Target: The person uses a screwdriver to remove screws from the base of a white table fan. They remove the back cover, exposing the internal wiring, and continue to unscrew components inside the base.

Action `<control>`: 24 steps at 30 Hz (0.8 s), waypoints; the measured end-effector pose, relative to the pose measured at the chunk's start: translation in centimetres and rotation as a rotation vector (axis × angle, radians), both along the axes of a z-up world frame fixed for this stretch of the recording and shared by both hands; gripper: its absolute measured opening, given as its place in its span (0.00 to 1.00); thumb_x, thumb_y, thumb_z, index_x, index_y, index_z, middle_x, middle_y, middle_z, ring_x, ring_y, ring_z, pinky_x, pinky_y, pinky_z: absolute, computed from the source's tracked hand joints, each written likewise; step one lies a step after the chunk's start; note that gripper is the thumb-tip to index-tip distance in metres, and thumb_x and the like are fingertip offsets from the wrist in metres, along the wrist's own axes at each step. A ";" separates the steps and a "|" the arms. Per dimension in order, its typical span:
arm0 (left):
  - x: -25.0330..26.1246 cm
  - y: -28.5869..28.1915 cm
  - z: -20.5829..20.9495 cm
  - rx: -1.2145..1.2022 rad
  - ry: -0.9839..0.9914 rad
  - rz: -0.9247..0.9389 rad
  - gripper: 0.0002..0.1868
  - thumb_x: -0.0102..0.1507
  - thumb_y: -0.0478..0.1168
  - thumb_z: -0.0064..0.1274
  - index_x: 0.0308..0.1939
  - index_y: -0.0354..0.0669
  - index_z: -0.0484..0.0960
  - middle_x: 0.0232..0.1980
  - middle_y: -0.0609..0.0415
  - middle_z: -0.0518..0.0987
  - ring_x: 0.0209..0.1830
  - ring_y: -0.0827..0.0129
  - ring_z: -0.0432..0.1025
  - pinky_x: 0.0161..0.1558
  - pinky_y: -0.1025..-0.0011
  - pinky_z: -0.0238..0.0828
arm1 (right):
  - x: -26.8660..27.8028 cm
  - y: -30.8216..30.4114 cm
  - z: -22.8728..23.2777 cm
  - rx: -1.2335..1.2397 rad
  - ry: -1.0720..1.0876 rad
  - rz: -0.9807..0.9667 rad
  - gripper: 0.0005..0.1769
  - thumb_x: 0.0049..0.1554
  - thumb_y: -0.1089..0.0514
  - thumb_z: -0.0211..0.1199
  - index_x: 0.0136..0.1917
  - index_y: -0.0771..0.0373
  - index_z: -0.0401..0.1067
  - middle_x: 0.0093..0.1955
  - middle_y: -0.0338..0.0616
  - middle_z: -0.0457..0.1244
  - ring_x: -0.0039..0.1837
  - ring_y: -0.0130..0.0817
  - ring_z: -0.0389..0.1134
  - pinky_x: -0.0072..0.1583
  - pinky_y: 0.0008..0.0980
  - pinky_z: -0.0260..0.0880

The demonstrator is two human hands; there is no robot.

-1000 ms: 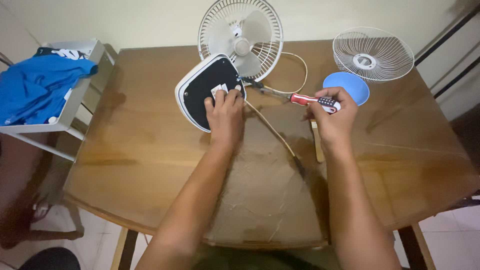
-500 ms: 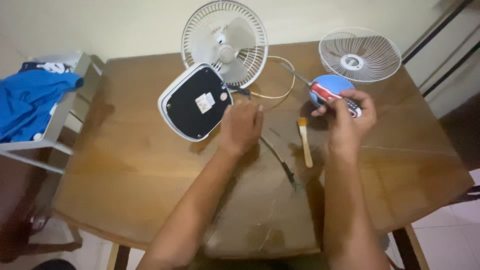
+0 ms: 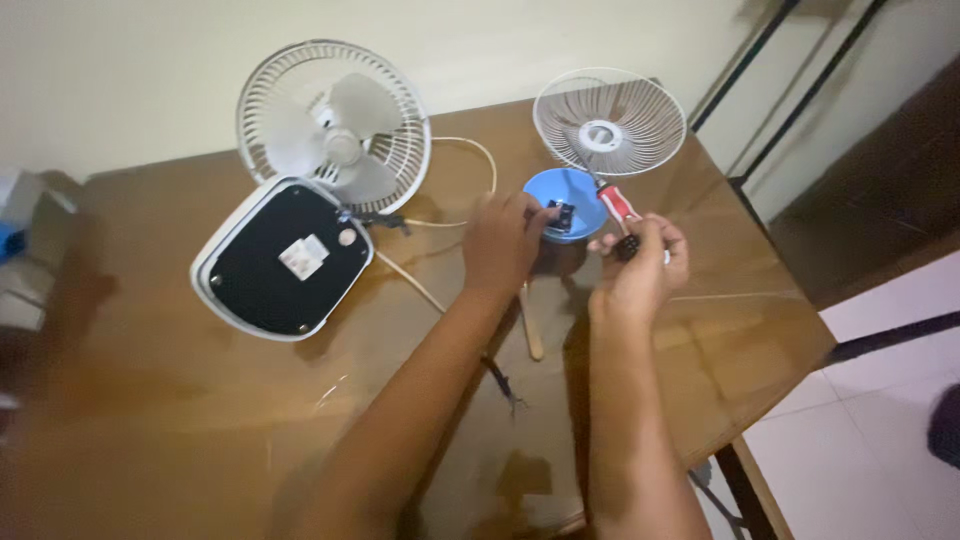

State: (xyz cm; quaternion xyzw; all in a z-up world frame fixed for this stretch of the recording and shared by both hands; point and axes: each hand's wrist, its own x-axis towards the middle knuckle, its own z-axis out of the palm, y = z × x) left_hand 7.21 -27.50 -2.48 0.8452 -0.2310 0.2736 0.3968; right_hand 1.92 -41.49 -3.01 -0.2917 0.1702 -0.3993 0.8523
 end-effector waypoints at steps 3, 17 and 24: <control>0.5 -1.0 -0.2 0.052 -0.011 0.022 0.12 0.61 0.49 0.60 0.34 0.44 0.82 0.37 0.51 0.81 0.43 0.51 0.72 0.46 0.54 0.68 | 0.0 0.1 -0.3 0.009 0.039 0.017 0.13 0.54 0.71 0.61 0.51 0.64 0.63 0.38 0.46 0.64 0.32 0.34 0.64 0.33 0.37 0.67; -0.8 1.7 0.9 0.006 -0.016 -0.056 0.05 0.63 0.39 0.57 0.40 0.44 0.84 0.41 0.48 0.82 0.45 0.49 0.73 0.50 0.53 0.68 | -0.4 2.2 0.8 -0.116 -0.020 0.143 0.13 0.57 0.68 0.63 0.54 0.66 0.64 0.40 0.48 0.65 0.33 0.35 0.65 0.33 0.36 0.65; -3.3 7.0 2.3 0.006 0.029 -0.013 0.08 0.66 0.41 0.54 0.44 0.45 0.85 0.43 0.46 0.82 0.45 0.49 0.74 0.47 0.54 0.69 | -1.1 5.2 1.8 -0.295 -0.014 0.249 0.12 0.58 0.68 0.66 0.54 0.66 0.66 0.43 0.50 0.67 0.36 0.36 0.69 0.36 0.36 0.70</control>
